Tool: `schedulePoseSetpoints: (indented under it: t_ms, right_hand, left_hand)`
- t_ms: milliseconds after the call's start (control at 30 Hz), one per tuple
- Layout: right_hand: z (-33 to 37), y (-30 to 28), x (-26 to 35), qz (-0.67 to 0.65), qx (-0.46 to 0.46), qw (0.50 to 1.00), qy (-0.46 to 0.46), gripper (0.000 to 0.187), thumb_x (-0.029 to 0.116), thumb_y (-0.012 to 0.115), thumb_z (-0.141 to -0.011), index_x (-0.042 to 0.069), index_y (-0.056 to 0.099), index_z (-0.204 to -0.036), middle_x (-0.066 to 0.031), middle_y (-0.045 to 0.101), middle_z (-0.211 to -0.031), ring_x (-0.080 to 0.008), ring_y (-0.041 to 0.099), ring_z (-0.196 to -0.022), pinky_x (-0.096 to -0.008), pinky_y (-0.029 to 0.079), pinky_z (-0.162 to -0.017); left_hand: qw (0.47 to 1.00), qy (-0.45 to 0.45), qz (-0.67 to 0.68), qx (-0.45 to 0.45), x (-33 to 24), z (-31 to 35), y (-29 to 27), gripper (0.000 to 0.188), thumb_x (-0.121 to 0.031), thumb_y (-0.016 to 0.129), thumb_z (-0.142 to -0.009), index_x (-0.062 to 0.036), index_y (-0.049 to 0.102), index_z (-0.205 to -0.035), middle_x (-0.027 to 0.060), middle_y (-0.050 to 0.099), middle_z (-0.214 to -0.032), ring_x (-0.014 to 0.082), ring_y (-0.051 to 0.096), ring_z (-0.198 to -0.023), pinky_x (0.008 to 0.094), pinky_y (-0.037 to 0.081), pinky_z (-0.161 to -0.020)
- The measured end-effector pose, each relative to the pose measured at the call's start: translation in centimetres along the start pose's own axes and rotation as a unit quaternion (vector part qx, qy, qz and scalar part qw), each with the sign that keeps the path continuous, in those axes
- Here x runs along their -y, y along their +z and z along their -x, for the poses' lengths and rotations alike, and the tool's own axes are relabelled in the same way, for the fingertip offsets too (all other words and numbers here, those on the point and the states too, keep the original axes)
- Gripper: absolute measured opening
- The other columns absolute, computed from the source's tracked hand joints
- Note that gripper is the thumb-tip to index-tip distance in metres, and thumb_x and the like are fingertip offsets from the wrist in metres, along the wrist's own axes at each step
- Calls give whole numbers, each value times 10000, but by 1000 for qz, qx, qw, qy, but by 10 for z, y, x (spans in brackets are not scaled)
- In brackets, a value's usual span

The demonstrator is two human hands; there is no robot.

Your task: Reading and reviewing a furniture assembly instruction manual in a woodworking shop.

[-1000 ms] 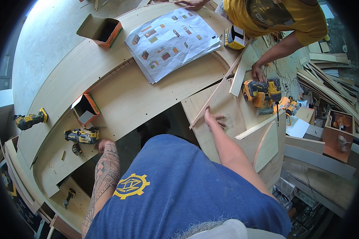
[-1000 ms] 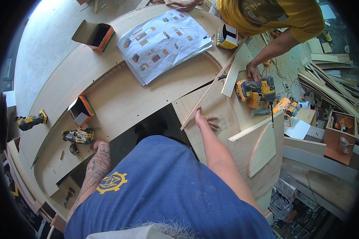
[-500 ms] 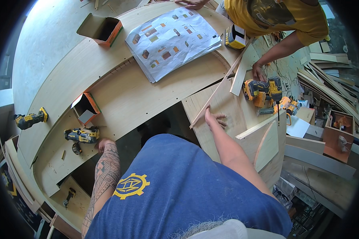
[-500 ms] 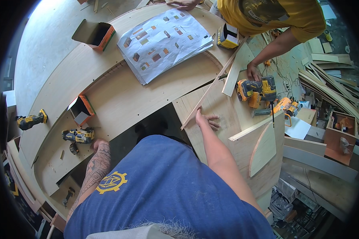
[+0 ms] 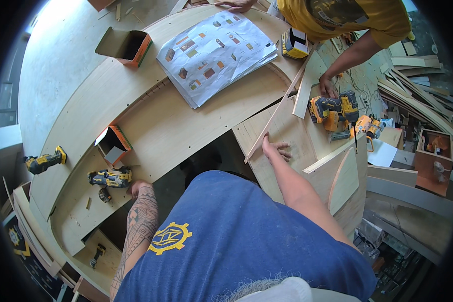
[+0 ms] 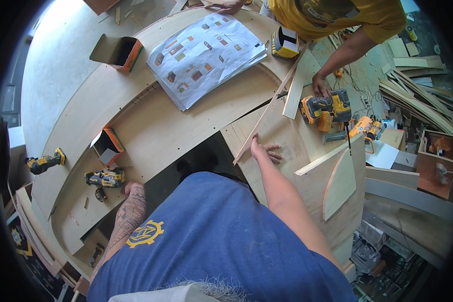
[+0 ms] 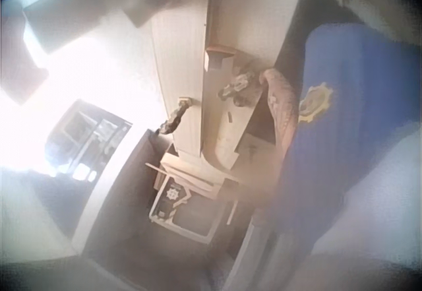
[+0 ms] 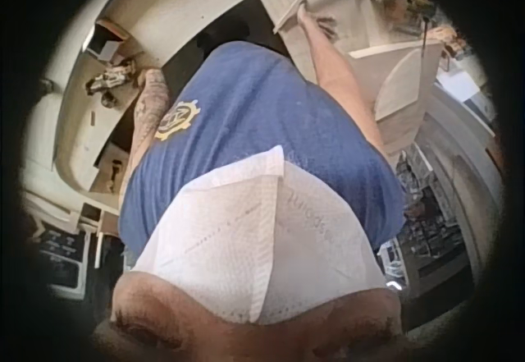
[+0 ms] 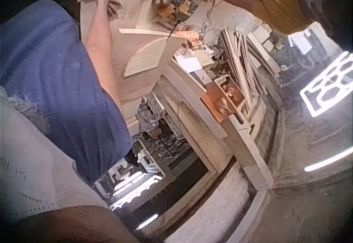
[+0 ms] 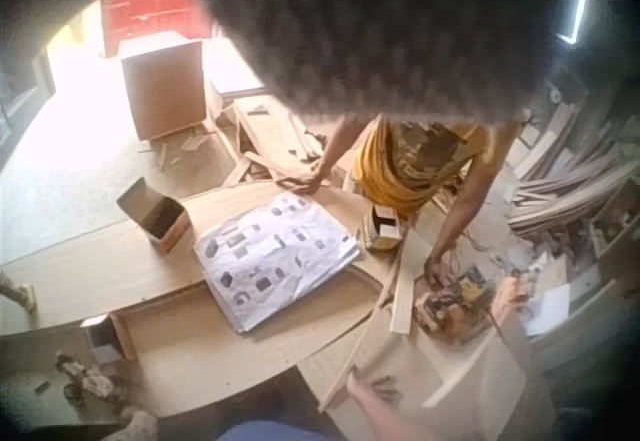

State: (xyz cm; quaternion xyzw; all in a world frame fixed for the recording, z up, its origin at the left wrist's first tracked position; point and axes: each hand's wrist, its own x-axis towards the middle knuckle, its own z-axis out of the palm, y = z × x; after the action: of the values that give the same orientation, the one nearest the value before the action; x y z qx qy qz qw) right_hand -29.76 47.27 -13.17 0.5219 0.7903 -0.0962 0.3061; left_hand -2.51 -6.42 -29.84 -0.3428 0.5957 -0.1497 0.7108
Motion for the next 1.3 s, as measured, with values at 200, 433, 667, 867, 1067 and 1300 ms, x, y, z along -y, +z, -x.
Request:
schedulePoseSetpoints:
  t_ms: [200,433,667,867,1067,1300]
  right_hand:
    - [-14,6,-4,2,0,1000,10,1389,998,391,-744,108,-227,-1613,-397,-228,-1616,-587,-134,-1516,-736,15,-1185]
    - [0,-1,-3,-4,25,999,-24,1378,969,392,-777,67,-253,-1596,-417,-272,-1587,-612,-186,-1490,-747,33,-1175]
    - [5,4,-3,-19,-30,999,-15,1351,962,385,-790,74,-213,-1613,-418,-192,-1613,-605,-116,-1510,-740,53,-1179]
    - [28,27,-10,-39,-226,971,-60,1240,857,479,-852,23,17,-1645,-411,-33,-1639,-573,25,-1533,-683,94,-1210]
    - [10,45,-14,-54,-325,942,-67,1200,863,475,-846,47,120,-1652,-375,61,-1657,-493,105,-1559,-659,124,-1220]
    - [23,43,-8,-43,-291,953,-68,1208,870,482,-838,57,118,-1655,-370,65,-1660,-496,120,-1553,-661,121,-1218]
  left_hand:
    - [998,18,8,-57,15,57,-8,260,-173,829,-809,-104,810,-1059,72,772,-1149,213,743,-984,484,615,-728]
    - [997,1,-10,-81,21,-19,8,245,-183,777,-873,-120,801,-1109,42,762,-1187,205,734,-1035,480,617,-763]
    - [995,49,-57,-60,21,72,-15,239,-231,765,-897,-141,804,-1114,13,758,-1202,198,723,-1074,499,609,-820]
    - [990,23,44,-130,27,68,-4,407,-133,934,-661,-82,813,-1046,33,789,-1081,151,728,-917,466,616,-694]
    - [991,5,32,-131,17,68,-5,443,-120,946,-606,-65,806,-1023,49,783,-1092,158,717,-896,481,599,-621]
    - [994,-20,21,-105,19,-7,24,367,-120,942,-593,-87,801,-930,68,781,-1022,169,721,-859,463,598,-656]
